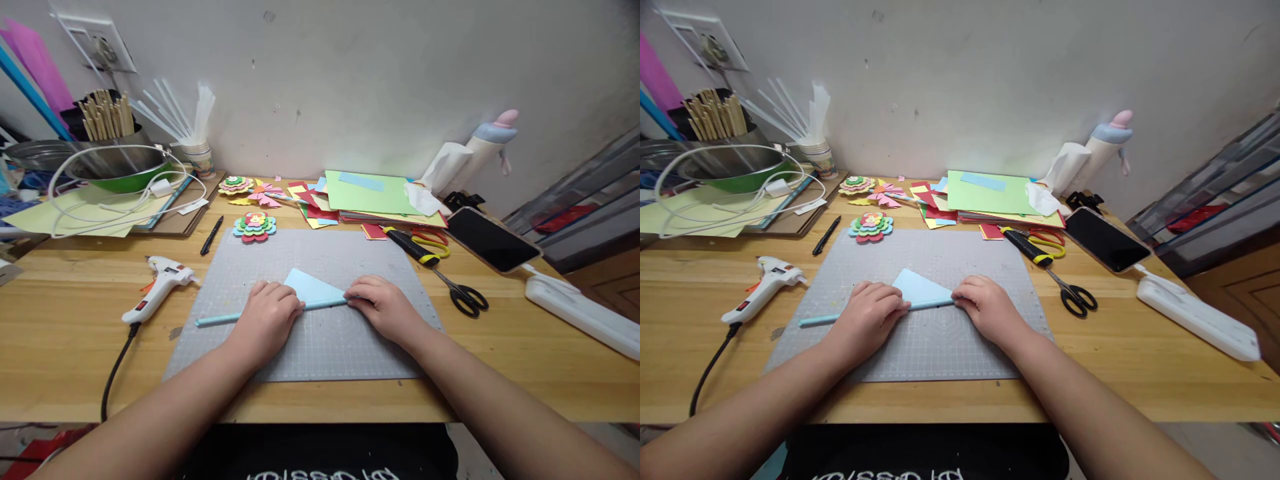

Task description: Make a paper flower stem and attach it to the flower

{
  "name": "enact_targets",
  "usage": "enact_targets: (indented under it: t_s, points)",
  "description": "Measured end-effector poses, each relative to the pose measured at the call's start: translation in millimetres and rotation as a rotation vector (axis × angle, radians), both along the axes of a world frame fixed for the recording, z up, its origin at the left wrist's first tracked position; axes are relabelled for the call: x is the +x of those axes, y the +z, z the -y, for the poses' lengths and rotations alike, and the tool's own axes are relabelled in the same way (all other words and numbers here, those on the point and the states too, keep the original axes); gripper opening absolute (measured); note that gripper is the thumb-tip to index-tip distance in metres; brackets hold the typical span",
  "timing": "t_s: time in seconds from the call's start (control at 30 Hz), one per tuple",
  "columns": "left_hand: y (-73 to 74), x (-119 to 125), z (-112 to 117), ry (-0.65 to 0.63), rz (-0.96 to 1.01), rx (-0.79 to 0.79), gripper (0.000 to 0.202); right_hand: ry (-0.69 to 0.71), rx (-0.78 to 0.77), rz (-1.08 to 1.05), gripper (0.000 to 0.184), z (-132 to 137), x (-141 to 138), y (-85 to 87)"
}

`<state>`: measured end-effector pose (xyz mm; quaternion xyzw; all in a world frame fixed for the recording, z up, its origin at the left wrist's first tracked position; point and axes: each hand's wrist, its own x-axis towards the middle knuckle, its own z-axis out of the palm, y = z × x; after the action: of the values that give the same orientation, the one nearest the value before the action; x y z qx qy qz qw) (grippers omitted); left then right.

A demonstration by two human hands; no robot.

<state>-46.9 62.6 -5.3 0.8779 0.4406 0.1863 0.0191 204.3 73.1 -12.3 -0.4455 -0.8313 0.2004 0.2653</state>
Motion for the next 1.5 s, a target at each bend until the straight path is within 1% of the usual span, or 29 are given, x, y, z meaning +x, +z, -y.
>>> enact_targets:
  t_s: [0.13,0.23,0.33,0.37,0.43,0.47,0.57,0.63,0.67,0.73,0.83,0.97,1.1,1.23,1.33,1.43,1.47,1.5]
  points:
    - [4.6,-2,28,-0.027,-0.009,0.0,0.026,-0.013,-0.026,0.025,0.016,28,0,5.0]
    - [4.3,-4,49,-0.02,0.002,0.01,0.024,-0.04,-0.026,0.074,0.02,52,-4,6.6]
    - [2.2,-4,58,0.02,0.027,0.034,0.023,-0.116,0.089,0.138,0.027,70,-19,7.9]
    - [1.4,-3,59,0.027,0.035,0.042,0.022,-0.108,0.12,0.156,0.03,75,-27,8.1]
    - [0.0,-2,61,0.027,0.043,0.051,0.022,0.035,0.127,0.247,0.043,81,-42,7.2]
    - [-0.9,-1,63,0.024,0.044,0.058,0.022,0.07,0.111,0.294,0.048,83,-49,6.0]
    - [-4.5,1,74,0.085,0.041,0.106,0.022,0.073,0.062,0.364,0.059,86,-62,-0.2]
    - [-7.2,2,84,0.133,0.026,0.141,0.027,0.068,0.035,0.375,0.061,86,-63,-3.8]
    - [-8.4,2,88,0.134,0.004,0.15,0.031,0.069,0.027,0.375,0.062,86,-63,-4.7]
    - [-10.7,0,92,0.072,-0.083,0.156,0.04,0.069,0.018,0.372,0.063,86,-62,-4.6]
    - [-14.0,-2,91,0.007,-0.205,0.173,0.05,0.074,0.004,0.386,0.066,83,-61,-2.0]
    - [-17.6,-2,85,0.042,-0.223,0.141,0.052,0.093,-0.005,0.395,0.065,75,-61,-0.3]
    - [-16.2,0,80,0.057,-0.222,0.095,0.051,0.09,-0.001,0.387,0.065,69,-62,2.0]
    - [-14.2,0,80,0.041,-0.245,0.093,0.051,0.07,-0.023,0.39,0.061,75,-67,5.6]
    - [-14.0,0,82,0.023,-0.231,0.067,0.052,0.077,-0.025,0.371,0.057,84,-71,2.7]
    - [-6.7,-9,79,-0.009,-0.139,-0.021,0.054,0.085,0.001,0.351,0.056,89,-71,-3.4]
    - [-1.4,-16,76,0.004,-0.082,-0.043,0.054,0.089,0.009,0.349,0.056,90,-71,-5.1]
    - [5.5,-25,72,0.049,-0.019,-0.057,0.053,0.092,0.015,0.35,0.056,91,-70,-6.5]
